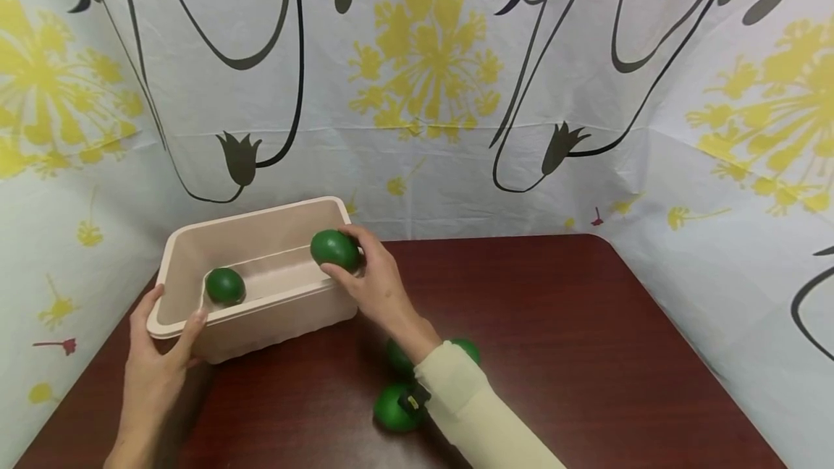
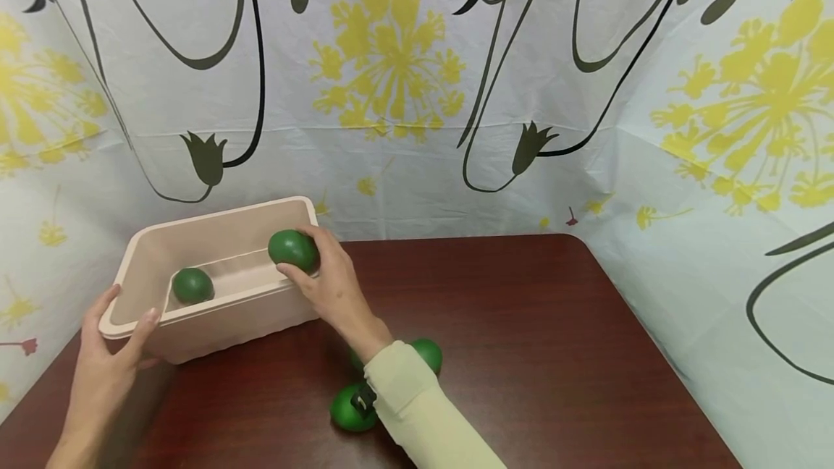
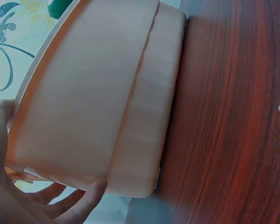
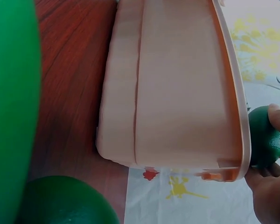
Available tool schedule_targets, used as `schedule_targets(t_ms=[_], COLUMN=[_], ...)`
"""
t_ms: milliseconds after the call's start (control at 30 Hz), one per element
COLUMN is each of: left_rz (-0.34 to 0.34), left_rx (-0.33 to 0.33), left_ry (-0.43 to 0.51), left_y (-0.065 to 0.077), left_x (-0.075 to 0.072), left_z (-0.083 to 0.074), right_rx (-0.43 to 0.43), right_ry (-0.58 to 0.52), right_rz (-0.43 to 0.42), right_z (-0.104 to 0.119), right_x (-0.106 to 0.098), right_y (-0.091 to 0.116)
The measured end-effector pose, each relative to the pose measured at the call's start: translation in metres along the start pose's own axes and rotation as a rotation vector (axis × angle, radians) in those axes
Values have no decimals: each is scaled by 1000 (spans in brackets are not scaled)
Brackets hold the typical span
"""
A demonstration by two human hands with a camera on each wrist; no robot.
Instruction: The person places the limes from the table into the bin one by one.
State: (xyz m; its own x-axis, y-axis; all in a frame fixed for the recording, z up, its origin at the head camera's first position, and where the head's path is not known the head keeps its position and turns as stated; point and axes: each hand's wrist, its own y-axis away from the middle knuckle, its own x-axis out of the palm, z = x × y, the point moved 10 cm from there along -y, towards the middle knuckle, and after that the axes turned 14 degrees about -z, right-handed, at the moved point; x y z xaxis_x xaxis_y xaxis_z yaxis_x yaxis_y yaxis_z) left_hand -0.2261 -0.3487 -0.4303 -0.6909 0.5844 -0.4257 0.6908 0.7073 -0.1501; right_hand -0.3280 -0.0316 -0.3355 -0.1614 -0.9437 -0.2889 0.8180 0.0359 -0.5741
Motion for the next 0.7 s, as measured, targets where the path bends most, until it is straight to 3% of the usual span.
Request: schedule_targets(t_ms=[700], left_rz=[0], left_rx=[-5], left_ry=[1], left_y=[2], left_x=[0], left_z=[1], right_rx=[-40], right_ry=[36], right_rz=[-10], right_z=[-5], right_x=[-1], right_y=[-1])
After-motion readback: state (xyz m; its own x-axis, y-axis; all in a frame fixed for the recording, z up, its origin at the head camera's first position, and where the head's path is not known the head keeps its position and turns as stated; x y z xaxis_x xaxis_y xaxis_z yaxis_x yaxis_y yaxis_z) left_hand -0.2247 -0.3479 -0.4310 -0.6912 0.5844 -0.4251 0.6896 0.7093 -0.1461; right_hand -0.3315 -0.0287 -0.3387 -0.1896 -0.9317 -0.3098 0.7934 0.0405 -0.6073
